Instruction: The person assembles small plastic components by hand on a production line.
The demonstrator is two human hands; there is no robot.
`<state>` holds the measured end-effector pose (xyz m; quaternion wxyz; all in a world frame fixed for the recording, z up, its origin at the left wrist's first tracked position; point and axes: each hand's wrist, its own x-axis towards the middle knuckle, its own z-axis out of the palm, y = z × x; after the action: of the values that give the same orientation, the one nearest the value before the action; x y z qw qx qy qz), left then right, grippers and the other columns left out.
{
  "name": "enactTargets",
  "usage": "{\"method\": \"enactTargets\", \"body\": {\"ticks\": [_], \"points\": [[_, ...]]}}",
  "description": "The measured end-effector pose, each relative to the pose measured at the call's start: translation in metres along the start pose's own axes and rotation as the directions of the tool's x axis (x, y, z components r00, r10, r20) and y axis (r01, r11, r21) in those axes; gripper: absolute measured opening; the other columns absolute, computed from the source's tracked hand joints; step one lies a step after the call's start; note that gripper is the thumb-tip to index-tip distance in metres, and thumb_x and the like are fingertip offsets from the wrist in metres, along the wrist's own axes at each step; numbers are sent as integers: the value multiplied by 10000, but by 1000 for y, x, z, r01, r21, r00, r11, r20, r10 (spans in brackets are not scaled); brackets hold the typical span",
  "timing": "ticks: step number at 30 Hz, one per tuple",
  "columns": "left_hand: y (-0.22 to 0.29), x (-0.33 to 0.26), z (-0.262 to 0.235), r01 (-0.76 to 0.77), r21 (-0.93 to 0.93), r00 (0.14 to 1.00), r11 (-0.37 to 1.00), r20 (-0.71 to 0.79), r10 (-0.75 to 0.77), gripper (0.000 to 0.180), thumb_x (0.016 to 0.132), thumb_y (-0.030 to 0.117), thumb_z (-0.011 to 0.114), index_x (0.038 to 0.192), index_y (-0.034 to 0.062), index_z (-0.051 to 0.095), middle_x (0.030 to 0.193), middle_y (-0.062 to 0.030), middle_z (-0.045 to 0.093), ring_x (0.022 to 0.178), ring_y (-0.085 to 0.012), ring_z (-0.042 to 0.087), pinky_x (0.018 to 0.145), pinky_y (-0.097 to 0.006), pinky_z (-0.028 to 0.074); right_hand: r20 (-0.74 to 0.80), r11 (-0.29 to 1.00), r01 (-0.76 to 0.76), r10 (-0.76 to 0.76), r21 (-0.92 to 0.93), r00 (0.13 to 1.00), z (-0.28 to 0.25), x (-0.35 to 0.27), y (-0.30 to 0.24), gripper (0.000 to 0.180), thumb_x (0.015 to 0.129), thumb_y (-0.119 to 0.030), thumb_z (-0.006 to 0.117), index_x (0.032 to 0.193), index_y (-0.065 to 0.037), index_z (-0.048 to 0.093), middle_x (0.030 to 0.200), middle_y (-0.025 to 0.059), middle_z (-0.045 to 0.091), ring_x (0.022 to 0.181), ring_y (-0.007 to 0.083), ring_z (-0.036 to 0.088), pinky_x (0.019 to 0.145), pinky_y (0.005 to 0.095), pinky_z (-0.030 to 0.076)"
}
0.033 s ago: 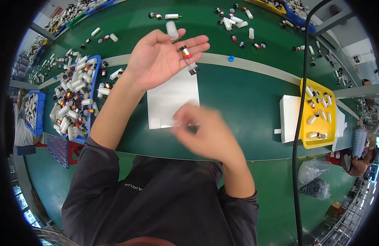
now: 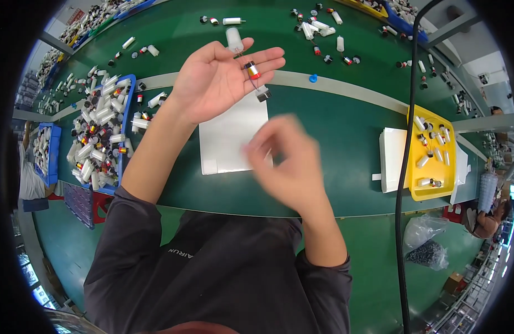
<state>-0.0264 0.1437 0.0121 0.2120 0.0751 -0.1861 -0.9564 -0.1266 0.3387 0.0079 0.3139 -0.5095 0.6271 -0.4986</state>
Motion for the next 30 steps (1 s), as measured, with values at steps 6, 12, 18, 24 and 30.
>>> {"method": "enactTargets", "body": {"ticks": [6,12,18,24,30], "points": [[-25,-4,9,-28,435,998,900,-32,46,525,935,31,406,1457,-9,369,1484,-257,440,1360,-341,469,1141,-458,382,-395,895,346,-437,-282,808,16,51,39,439,802,-20,793,1144,-20,517,1001,87,645,917,168,674,764,287,532],[-17,-6,1,53,675,992,736,51,-118,579,956,30,609,1489,-5,386,1423,-184,541,1308,-231,535,1119,-360,411,-430,868,355,-189,347,883,7,54,55,500,853,74,706,1238,2,396,1065,148,662,878,155,658,791,280,533],[-13,-2,-5,-101,885,992,454,121,-16,403,939,53,672,1318,-53,585,1197,-149,690,1110,-190,672,987,-314,533,-399,919,328,-223,217,889,7,53,53,489,853,65,713,1240,9,419,1056,143,663,860,122,630,788,268,522],[-11,2,-16,-125,870,992,478,104,70,367,920,31,689,1271,-46,614,1150,-146,707,1067,-199,695,962,-330,552,-428,880,338,-179,332,886,2,53,43,325,896,41,687,1172,10,517,973,69,662,866,105,621,789,256,510],[-9,0,-11,-95,858,995,505,82,48,383,927,32,679,1294,-34,589,1128,-139,704,1092,-204,683,947,-336,560,-272,708,146,68,691,960,-17,52,53,188,944,-5,650,1109,-12,560,985,35,646,850,93,601,811,255,489]]}}
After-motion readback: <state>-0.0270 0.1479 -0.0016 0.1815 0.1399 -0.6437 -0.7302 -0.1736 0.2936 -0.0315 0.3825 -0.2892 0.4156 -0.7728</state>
